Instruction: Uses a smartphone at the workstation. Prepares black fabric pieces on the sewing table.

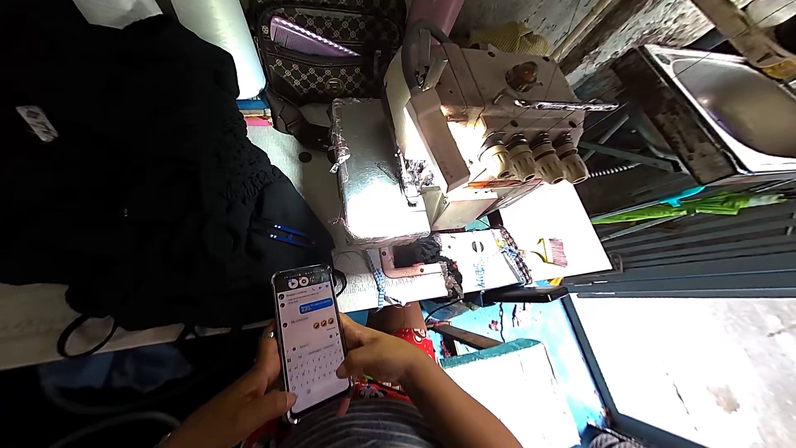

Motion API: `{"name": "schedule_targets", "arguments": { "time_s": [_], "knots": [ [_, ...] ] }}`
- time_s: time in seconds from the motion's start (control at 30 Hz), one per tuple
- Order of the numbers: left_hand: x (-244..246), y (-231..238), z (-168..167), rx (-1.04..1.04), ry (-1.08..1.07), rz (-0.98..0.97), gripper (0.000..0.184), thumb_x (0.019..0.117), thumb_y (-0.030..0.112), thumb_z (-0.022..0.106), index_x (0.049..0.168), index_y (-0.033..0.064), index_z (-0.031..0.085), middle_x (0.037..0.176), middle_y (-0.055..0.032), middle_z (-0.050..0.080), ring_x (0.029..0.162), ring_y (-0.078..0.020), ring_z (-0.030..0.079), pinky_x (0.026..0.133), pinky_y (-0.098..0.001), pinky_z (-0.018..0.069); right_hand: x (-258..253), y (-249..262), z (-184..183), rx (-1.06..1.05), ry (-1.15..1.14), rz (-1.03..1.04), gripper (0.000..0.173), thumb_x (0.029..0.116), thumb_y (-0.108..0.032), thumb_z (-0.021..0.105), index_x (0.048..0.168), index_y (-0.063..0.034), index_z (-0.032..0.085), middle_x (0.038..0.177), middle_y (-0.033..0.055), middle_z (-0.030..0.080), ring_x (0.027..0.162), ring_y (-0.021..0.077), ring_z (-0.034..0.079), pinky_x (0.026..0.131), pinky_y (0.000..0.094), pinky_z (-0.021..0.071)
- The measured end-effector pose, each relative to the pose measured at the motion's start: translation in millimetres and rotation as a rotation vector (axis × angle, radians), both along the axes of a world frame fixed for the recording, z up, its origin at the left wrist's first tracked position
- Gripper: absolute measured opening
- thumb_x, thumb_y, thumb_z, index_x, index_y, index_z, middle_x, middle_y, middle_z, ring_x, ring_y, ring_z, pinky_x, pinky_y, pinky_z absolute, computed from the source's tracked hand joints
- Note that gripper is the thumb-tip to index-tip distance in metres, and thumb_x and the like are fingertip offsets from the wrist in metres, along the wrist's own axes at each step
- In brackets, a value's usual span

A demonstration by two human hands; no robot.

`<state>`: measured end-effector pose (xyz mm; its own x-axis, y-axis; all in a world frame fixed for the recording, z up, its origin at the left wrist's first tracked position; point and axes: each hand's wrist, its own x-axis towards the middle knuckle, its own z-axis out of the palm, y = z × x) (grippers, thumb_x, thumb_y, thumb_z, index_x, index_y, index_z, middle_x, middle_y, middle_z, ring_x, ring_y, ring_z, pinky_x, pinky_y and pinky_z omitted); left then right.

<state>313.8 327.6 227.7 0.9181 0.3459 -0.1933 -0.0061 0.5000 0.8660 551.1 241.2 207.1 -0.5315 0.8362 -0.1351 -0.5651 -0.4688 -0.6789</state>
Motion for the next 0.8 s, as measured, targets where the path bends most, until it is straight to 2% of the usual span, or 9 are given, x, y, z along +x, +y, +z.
{"name": "schedule_targets", "arguments": {
  "time_s": [0.1,0.3,0.43,0.53,0.67,0.73,0.8],
  "knots": [
    [-1.4,1.0,-2.5,0.042,-0.029,-0.025,0.096,0.0930,0.010,0.065,0.156,0.0165,-0.007,0.156,0.0027,0.045,0.138,-0.0134,0.052,0.114,-0.0355,0.0473,0.3,0.5,-0.7,-0.010,0.035,0.007,0.063,0.0900,0.001,0.042,0.145,-0.0192,0.019,0.129,-0.0025,0.060,0.112,0.0145,0.068,0.073,0.0349,0.0630],
    [-1.4,1.1,-2.3,0.085,-0.041,-0.037,0.095,0.0930,0.011,0.066,0.156,0.0158,-0.005,0.155,0.0033,0.046,0.137,-0.0120,0.053,0.113,-0.0348,0.0479,-0.6,1.3,4.3,-0.079,0.009,0.006,0.056,0.0946,-0.001,0.036,0.145,-0.0199,0.021,0.126,0.0007,0.061,0.106,0.0168,0.070,0.069,0.0359,0.0634],
    [0.3,-1.4,3.8,0.079,0.013,-0.020,0.097,0.0910,0.014,0.067,0.155,0.0156,-0.006,0.154,0.0056,0.046,0.135,-0.0098,0.054,0.111,-0.0330,0.0497,-3.5,0.3,4.8,0.008,-0.077,-0.037,0.062,0.0931,0.005,0.049,0.145,-0.0149,0.022,0.125,-0.0005,0.063,0.106,0.0136,0.070,0.074,0.0339,0.0635],
    [-0.4,-3.6,3.7,0.122,0.054,-0.018,0.103,0.0888,0.015,0.068,0.155,0.0126,-0.010,0.155,0.0056,0.044,0.136,-0.0079,0.053,0.111,-0.0319,0.0499,-4.9,1.3,8.3,0.052,-0.123,-0.065,0.066,0.0912,0.006,0.053,0.146,-0.0114,0.020,0.124,-0.0004,0.063,0.105,0.0120,0.070,0.075,0.0321,0.0639],
    [1.4,-5.6,3.6,0.186,0.051,-0.017,0.103,0.0885,0.013,0.067,0.154,0.0094,-0.012,0.157,0.0048,0.040,0.139,-0.0051,0.048,0.113,-0.0301,0.0477,-11.8,2.1,10.3,0.078,-0.205,-0.169,0.064,0.0913,0.007,0.060,0.144,-0.0053,0.025,0.121,0.0008,0.065,0.103,0.0089,0.070,0.078,0.0281,0.0623],
    [2.7,-5.9,5.4,0.192,0.078,0.000,0.102,0.0890,0.014,0.067,0.155,0.0090,-0.011,0.157,0.0052,0.040,0.139,-0.0046,0.048,0.114,-0.0295,0.0469,-10.8,1.7,8.5,0.088,-0.199,-0.150,0.066,0.0909,0.007,0.060,0.145,-0.0059,0.024,0.122,0.0012,0.064,0.104,0.0099,0.070,0.077,0.0285,0.0627],
    [4.0,-6.9,7.2,0.122,0.112,0.044,0.098,0.0879,0.009,0.064,0.155,0.0098,-0.007,0.153,0.0034,0.046,0.134,-0.0071,0.055,0.109,-0.0310,0.0512,-7.5,0.9,4.8,0.086,-0.140,-0.094,0.071,0.0870,0.007,0.061,0.144,-0.0108,0.022,0.125,0.0013,0.064,0.103,0.0133,0.072,0.071,0.0294,0.0634]
  ]
}}
